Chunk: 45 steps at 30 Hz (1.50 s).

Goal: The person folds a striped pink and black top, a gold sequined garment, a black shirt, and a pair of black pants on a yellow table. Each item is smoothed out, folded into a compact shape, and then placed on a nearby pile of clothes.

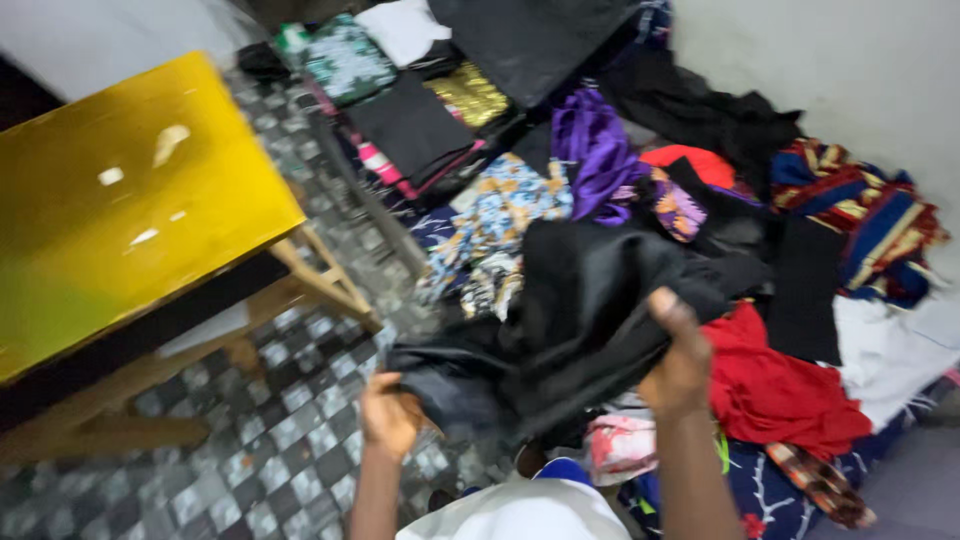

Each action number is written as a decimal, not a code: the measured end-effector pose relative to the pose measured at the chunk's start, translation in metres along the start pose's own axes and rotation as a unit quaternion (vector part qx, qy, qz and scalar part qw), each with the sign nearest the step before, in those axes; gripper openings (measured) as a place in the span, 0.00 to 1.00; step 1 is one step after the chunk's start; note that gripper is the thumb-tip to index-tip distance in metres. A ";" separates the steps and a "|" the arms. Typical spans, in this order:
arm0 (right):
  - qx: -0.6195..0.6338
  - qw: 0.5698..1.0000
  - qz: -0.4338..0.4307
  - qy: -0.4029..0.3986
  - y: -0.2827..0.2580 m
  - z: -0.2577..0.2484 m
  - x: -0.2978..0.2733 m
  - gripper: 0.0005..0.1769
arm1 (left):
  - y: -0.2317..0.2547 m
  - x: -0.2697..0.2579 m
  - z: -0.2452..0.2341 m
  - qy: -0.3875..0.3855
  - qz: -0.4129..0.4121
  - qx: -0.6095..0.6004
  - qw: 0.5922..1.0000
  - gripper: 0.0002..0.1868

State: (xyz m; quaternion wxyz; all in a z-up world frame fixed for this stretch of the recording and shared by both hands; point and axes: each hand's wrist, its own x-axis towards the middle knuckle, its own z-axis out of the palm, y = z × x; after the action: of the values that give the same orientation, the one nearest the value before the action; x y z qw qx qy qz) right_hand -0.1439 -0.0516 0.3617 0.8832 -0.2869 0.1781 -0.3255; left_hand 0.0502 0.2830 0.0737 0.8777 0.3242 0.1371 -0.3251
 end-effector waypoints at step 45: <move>-0.115 0.942 0.279 -0.148 0.410 0.268 0.372 0.10 | 0.689 -0.119 -0.111 0.138 0.525 -0.038 0.839 0.28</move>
State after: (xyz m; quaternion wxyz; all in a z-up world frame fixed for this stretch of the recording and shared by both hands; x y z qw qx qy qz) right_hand 0.4533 0.0571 0.2658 0.9161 -0.3701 0.1542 0.0031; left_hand 0.4116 0.8119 0.3742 0.9005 0.3558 0.0781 0.2373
